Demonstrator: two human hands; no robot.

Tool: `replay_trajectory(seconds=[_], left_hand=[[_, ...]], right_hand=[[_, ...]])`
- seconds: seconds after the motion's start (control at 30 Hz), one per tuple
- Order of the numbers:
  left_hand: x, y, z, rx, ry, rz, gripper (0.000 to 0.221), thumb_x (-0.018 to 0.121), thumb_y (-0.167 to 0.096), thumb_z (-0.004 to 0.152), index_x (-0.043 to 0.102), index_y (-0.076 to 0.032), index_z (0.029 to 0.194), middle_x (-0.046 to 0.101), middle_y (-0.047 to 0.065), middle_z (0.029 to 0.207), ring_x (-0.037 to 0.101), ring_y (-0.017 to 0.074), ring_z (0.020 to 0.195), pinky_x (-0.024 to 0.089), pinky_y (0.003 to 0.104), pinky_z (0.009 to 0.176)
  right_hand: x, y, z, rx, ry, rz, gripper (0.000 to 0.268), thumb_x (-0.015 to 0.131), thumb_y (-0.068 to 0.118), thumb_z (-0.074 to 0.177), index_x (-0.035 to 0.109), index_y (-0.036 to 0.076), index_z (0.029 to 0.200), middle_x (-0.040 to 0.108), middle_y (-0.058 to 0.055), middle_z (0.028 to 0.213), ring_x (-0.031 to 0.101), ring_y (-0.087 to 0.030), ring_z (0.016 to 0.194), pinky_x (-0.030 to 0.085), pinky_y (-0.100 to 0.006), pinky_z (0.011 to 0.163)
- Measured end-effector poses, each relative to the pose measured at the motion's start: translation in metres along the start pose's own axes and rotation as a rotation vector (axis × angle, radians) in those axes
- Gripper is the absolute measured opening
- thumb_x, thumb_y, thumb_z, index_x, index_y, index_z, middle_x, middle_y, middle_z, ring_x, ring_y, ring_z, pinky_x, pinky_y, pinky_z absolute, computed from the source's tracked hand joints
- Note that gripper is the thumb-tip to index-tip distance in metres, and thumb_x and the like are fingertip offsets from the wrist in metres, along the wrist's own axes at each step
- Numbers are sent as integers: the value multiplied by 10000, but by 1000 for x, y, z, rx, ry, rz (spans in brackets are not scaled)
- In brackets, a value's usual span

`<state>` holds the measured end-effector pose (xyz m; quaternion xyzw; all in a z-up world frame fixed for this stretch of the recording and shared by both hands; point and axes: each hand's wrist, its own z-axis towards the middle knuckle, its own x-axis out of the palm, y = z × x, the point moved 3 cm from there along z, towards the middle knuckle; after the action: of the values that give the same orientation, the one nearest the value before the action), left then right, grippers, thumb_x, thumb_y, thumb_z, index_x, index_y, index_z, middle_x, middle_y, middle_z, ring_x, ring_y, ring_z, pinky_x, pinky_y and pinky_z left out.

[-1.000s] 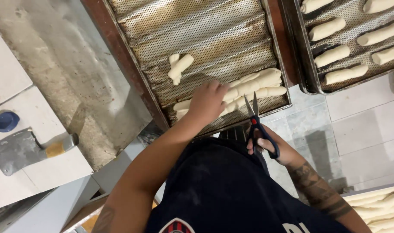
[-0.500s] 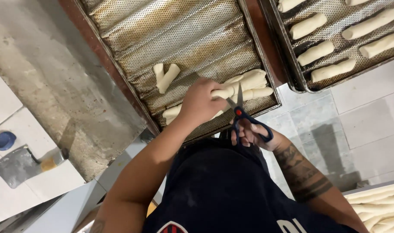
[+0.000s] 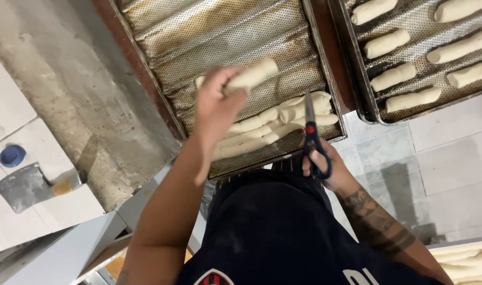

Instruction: Cutting dough into small pieces and arranging them on baking trays for baking.

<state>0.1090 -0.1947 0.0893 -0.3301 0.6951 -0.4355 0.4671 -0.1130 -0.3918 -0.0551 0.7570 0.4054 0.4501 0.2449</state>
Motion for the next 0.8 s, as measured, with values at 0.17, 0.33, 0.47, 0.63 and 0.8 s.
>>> replay_trajectory(seconds=[0.17,0.33,0.47,0.63,0.8], left_hand=[[-2,43,16,110,-138,467,689,864,-194,865,434,-81,1392,402,185,1227,521,314,1102,521,449,943],[81,76,-15,161,371,458,502,791,-224,864,622,-93,1318,635,153,1110,671,361,1030,599,488,787],[122,87,-20,517,225,564,359,784,-171,764,653,-21,1062,584,143,918,670,359,869,590,465,741],[98,34,-4,370,294,279,277,752,-221,821,616,-22,958,591,136,848,642,291,773,575,399,704],[44,39,30,320,67,-54,320,718,-102,787,642,-93,1097,572,110,962,631,276,858,555,394,750]], right_hand=[[-24,-1,-9,-1,-84,-55,359,628,310,964,530,10,1136,655,-209,694,666,-291,553,516,-338,535],[-35,-10,-8,-106,-220,-84,317,580,277,1006,517,7,1158,633,-229,669,682,-293,572,465,-302,508],[-33,-10,-13,-112,-271,-43,300,601,245,1010,522,9,1178,632,-246,688,689,-319,581,521,-333,522],[-32,-10,-19,-122,-322,-9,273,621,259,1005,501,63,1152,627,-252,680,687,-326,568,495,-327,498],[-20,4,-20,-149,-345,-25,294,628,259,997,515,62,1183,638,-212,708,700,-295,608,476,-278,528]])
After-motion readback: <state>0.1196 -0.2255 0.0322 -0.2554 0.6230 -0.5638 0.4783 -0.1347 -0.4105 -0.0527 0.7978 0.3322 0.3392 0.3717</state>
